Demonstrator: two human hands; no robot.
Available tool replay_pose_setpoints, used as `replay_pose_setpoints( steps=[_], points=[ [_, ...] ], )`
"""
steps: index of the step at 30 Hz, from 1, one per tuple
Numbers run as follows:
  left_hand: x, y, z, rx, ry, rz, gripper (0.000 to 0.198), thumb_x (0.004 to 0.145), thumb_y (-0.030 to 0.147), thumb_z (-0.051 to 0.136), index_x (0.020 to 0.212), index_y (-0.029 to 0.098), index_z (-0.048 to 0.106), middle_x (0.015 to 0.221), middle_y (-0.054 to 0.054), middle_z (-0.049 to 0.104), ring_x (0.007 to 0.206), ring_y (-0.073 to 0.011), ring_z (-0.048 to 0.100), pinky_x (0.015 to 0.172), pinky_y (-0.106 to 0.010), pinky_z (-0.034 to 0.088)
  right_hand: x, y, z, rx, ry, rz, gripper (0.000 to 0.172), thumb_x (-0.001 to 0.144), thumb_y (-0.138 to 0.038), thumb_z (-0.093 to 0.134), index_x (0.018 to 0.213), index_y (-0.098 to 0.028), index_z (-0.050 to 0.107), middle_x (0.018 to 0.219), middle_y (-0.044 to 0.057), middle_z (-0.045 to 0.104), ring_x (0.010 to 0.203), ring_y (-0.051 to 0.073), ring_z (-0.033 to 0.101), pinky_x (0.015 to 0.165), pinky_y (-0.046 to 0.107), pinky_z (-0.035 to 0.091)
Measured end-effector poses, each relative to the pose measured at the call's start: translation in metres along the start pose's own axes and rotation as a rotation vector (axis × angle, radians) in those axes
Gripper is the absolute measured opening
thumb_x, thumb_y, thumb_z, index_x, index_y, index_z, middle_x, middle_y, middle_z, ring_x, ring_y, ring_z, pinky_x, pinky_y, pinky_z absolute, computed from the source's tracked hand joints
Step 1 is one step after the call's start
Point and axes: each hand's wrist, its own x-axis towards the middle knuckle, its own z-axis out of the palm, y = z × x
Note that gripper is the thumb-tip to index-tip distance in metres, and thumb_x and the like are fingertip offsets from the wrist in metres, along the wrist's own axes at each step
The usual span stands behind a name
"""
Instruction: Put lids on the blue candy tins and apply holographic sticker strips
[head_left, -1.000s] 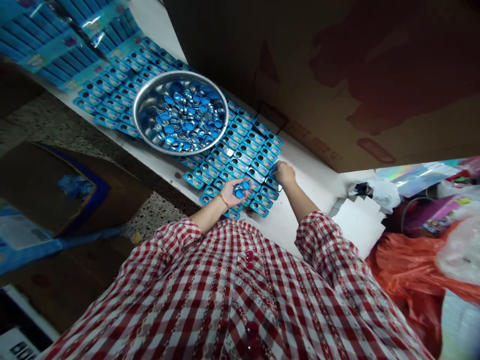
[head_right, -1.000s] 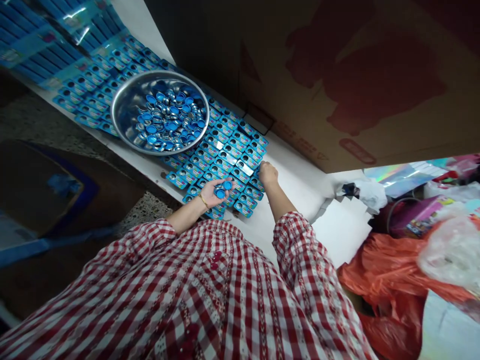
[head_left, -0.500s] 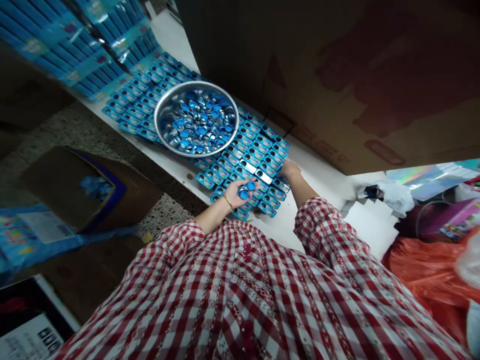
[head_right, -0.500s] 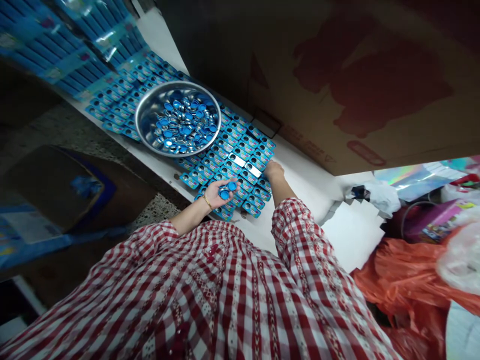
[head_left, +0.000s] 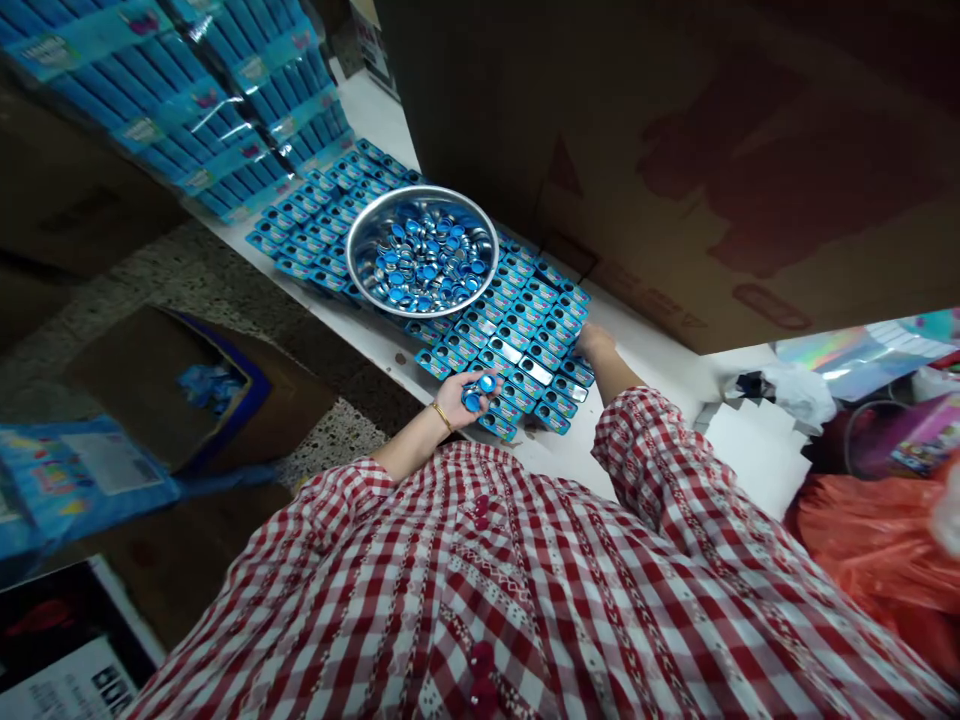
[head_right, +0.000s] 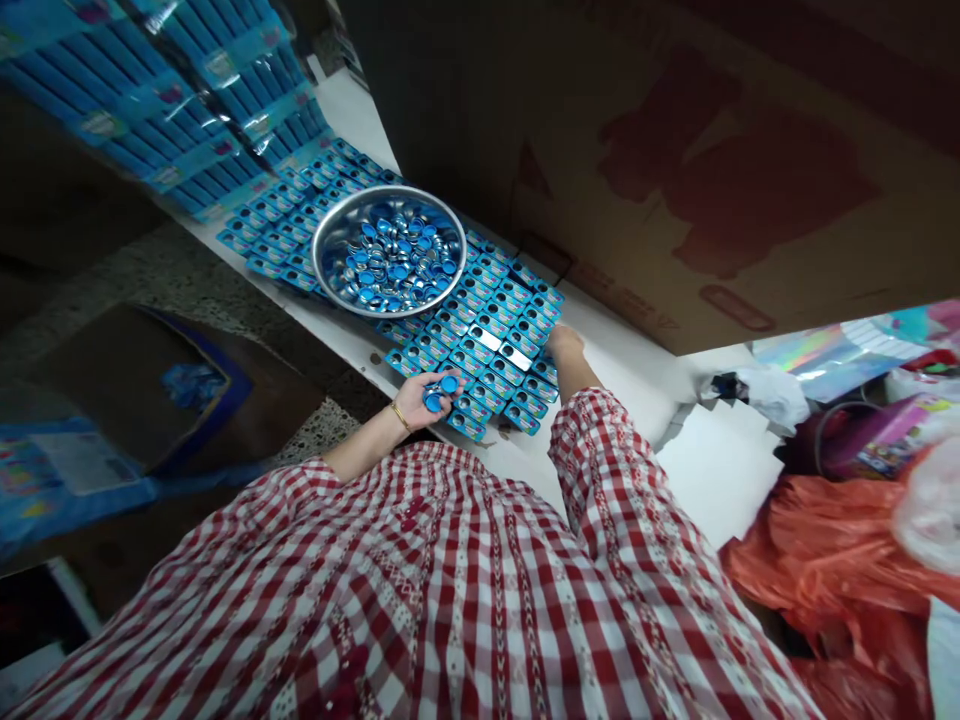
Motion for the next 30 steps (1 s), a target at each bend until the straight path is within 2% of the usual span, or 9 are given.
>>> replay_pose_setpoints(
  steps=[4,7,10,17,26,28,30],
  points=[
    [0.008,0.009,-0.006,0.027,0.003,-0.052,0.017,0.081,0.013,0.047,0.089,0.01,0.061,0.076,-0.011,0.066,0.063,-0.0151,0.064,0.037,-0.015,0.039,0.006,0.0,0.002,0.005,0.016,0.039,0.053,0.063,-0.018,0.076,0.114,-0.015,0.061,0.109,0.014,0.064,0.102,0.026,0.061,0.081,0.034,0.05],
    [0.011,0.018,-0.013,0.052,-0.004,-0.095,0.016,0.081,0.012,0.046,0.088,0.01,0.061,0.075,-0.011,0.066,0.064,-0.0153,0.064,0.038,-0.014,0.04,0.012,0.002,0.005,0.03,-0.014,0.064,0.05,0.064,-0.018,0.074,0.112,-0.017,0.062,0.105,0.013,0.066,0.095,0.024,0.062,0.078,0.032,0.05],
    [0.008,0.029,-0.02,0.054,-0.005,-0.121,0.014,0.082,0.012,0.046,0.086,0.011,0.06,0.074,-0.01,0.065,0.064,-0.0148,0.064,0.038,-0.014,0.039,0.012,0.006,0.008,0.044,-0.023,0.082,0.049,0.064,-0.02,0.074,0.112,-0.016,0.061,0.101,0.011,0.067,0.091,0.022,0.063,0.077,0.031,0.05],
    [0.001,0.049,-0.03,0.075,0.007,-0.148,0.012,0.084,0.015,0.048,0.083,0.011,0.059,0.07,-0.009,0.062,0.057,-0.0125,0.061,0.035,-0.012,0.035,0.008,0.005,0.001,-0.048,-0.039,0.121,0.051,0.059,-0.028,0.08,0.105,-0.012,0.063,0.101,0.013,0.065,0.094,0.023,0.061,0.077,0.031,0.049],
    [0.022,0.036,-0.034,0.041,0.019,-0.222,0.013,0.085,0.016,0.048,0.08,0.011,0.059,0.071,-0.009,0.062,0.058,-0.0118,0.061,0.036,-0.012,0.035,0.014,0.009,0.004,-0.071,-0.026,0.143,0.055,0.062,-0.028,0.078,0.113,-0.017,0.059,0.108,0.011,0.062,0.099,0.024,0.058,0.078,0.03,0.047],
    [0.028,0.034,-0.03,0.045,0.033,-0.225,0.014,0.086,0.017,0.048,0.08,0.012,0.06,0.073,-0.009,0.063,0.06,-0.0125,0.062,0.036,-0.012,0.036,0.006,0.009,0.001,-0.069,-0.029,0.14,0.052,0.063,-0.028,0.078,0.11,-0.017,0.06,0.108,0.011,0.062,0.099,0.024,0.058,0.078,0.031,0.047],
    [0.034,0.035,-0.025,0.049,0.032,-0.217,0.014,0.086,0.018,0.049,0.081,0.012,0.06,0.074,-0.01,0.064,0.062,-0.013,0.064,0.037,-0.012,0.036,-0.012,0.002,0.001,-0.036,0.035,0.154,0.044,0.069,-0.03,0.073,0.109,-0.018,0.06,0.108,0.012,0.063,0.098,0.025,0.058,0.079,0.033,0.046]
  ],
)
